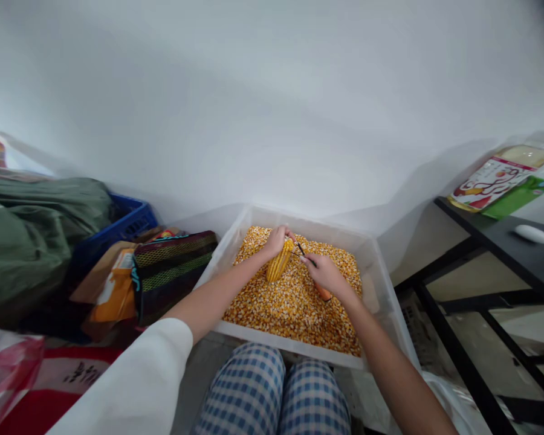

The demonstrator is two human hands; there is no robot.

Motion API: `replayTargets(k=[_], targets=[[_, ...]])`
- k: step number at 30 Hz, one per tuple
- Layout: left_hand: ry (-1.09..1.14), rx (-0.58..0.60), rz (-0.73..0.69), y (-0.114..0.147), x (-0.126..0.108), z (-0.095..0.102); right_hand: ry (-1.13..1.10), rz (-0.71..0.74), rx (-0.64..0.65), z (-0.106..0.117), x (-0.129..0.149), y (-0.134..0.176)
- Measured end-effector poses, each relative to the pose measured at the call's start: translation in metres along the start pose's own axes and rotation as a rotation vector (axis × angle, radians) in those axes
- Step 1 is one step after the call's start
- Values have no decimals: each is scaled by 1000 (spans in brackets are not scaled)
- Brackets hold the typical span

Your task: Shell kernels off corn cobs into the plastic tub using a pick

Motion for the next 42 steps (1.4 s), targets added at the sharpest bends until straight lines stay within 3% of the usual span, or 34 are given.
replayTargets(k=[18,28,34,42], targets=[[-26,14,-26,-1,2,-2,82,-4,16,2,3,1],[-132,-64,10,4,-2,-4,485,-12,176,-10,23,6],[-182,-68,-5,9,-3,-8,280,-87,92,-13,15,8],[-270,-40,-68,15,-7,-17,274,-45,122,-8,14,9]])
Point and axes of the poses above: each hand's wrist, its own y-axis away from the middle knuckle, its own z-axis out of the back of the hand, x = y × z, the point moved 6 cm from there along -y, towards the middle knuckle, and after that the axes turned 11 degrees about z, right-handed, at the moved point
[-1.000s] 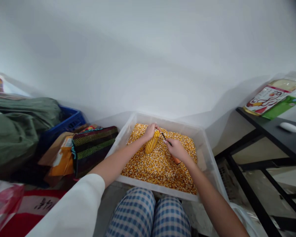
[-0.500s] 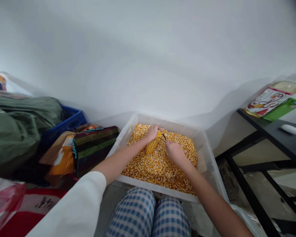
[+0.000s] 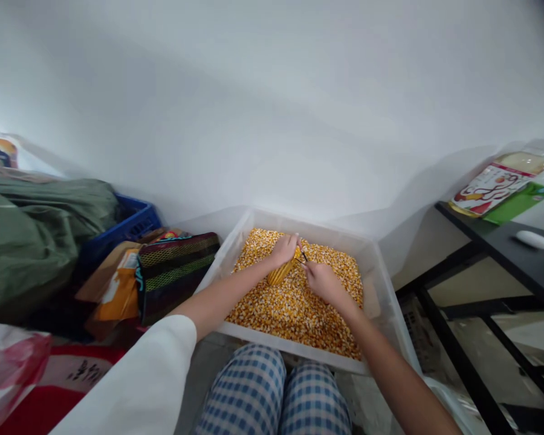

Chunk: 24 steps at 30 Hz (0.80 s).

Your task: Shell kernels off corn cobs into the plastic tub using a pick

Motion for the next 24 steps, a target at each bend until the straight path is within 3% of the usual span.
replayTargets(k=[8,14,21,24], targets=[[-197,77,-175,15,-14,-16,-244,123,97,6,-31,1],[-434,190,-296,28,-21,-33,-273,129,215,-6,-30,1],[79,31,-97,-3,2,5,-264,160,49,11,-20,-4],[161,-1,-42,-13,13,13,-264,153,-50,14,-17,-5]])
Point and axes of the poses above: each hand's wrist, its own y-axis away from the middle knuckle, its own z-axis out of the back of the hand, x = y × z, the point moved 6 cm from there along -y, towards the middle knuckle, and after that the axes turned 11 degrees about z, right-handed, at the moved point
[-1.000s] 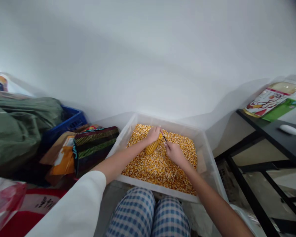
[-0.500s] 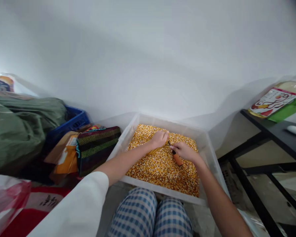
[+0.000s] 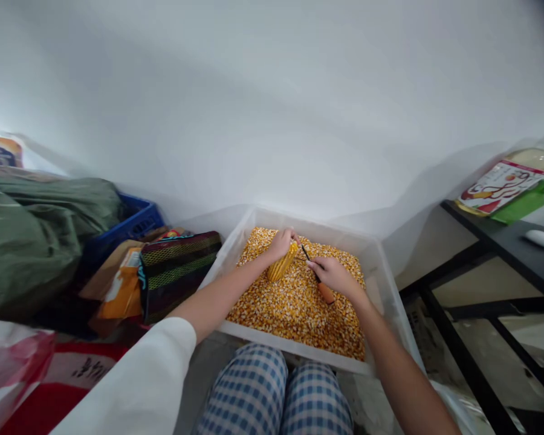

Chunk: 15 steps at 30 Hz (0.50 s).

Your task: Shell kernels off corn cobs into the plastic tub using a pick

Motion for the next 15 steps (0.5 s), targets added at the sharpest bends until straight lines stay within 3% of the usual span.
replayTargets(k=[7,11,15], targets=[[-30,24,31,4,-7,0,48,-52,-46,-12,0,-4],[-61,35,31,11,-13,-3,62,-70,6,-13,-2,-4],[-168,103,-51,20,-21,-20,46,-54,104,-10,-8,0]])
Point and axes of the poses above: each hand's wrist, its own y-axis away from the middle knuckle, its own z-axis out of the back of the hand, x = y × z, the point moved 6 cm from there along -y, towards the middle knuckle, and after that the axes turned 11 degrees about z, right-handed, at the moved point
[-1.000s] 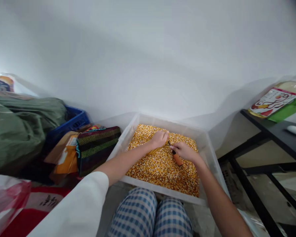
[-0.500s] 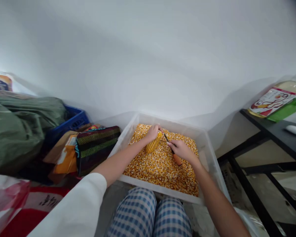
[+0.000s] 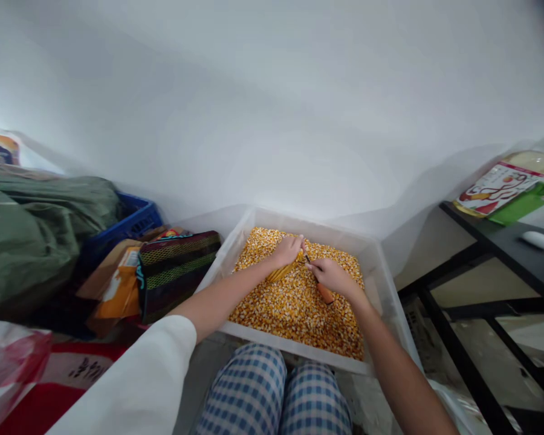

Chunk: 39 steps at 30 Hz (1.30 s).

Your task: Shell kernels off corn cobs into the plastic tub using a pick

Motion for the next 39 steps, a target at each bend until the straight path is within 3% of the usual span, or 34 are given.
replayTargets(k=[5,20,26,30,34,39], targets=[[-180,59,-60,9,-9,-21,-60,-6,89,-3,-12,7],[-546,32,-184,19,-16,-32,-132,-18,150,-15,-24,11],[-617,74,-268,22,-17,-39,-166,-2,167,-19,-25,10],[-693,166,-377,28,-18,-49,-249,22,165,-28,-18,6],[-562,83,-252,18,-15,-35,-192,-10,164,-28,-14,1],[-83,-82,-35,-3,-2,12,-124,-29,70,-8,-12,0]])
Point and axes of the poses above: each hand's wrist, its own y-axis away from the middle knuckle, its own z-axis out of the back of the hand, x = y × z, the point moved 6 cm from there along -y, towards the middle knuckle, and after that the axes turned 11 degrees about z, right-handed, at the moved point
